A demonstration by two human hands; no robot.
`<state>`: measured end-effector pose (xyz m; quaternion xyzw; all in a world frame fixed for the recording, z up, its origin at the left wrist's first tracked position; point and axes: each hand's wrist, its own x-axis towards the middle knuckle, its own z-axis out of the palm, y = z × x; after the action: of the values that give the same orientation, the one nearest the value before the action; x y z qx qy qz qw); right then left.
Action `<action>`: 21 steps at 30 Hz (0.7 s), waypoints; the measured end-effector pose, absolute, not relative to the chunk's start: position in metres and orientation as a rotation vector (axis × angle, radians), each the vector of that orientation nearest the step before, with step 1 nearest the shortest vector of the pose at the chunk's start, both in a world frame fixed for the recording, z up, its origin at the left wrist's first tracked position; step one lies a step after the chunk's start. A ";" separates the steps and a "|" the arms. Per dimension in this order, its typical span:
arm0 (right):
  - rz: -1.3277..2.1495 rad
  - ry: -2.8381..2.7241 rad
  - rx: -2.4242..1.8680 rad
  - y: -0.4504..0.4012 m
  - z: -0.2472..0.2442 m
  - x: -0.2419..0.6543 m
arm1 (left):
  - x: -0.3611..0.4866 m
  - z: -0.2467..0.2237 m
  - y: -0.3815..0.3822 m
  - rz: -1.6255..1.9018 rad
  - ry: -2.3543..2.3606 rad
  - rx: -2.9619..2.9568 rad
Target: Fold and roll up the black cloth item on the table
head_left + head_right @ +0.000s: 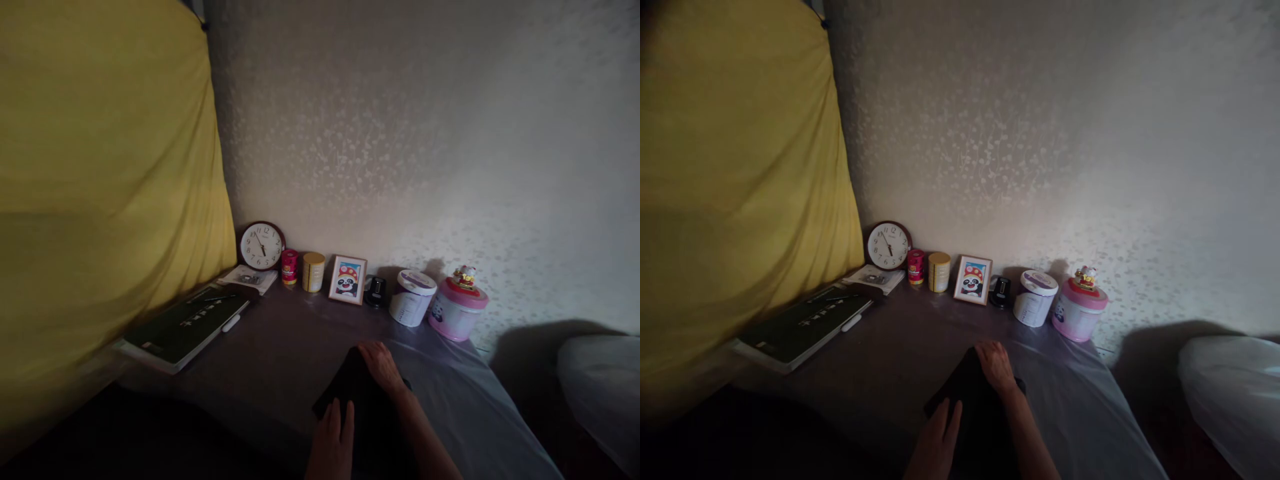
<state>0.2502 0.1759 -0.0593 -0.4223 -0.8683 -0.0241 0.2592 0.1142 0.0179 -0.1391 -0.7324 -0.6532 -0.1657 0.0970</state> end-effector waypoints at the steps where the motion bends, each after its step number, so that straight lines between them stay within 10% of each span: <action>1: -0.097 -2.298 -1.169 0.173 -0.057 0.249 | 0.115 -0.137 0.017 -0.503 -1.947 -2.137; 21: 0.466 -1.628 -1.890 0.096 -0.071 0.346 | 0.099 -0.045 -0.008 -0.118 -2.292 -2.699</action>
<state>0.3457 0.0957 -0.0713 -0.7111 -0.6125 0.1755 0.2974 0.0986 -0.0083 -0.0454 -0.7466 -0.6339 -0.0325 -0.1992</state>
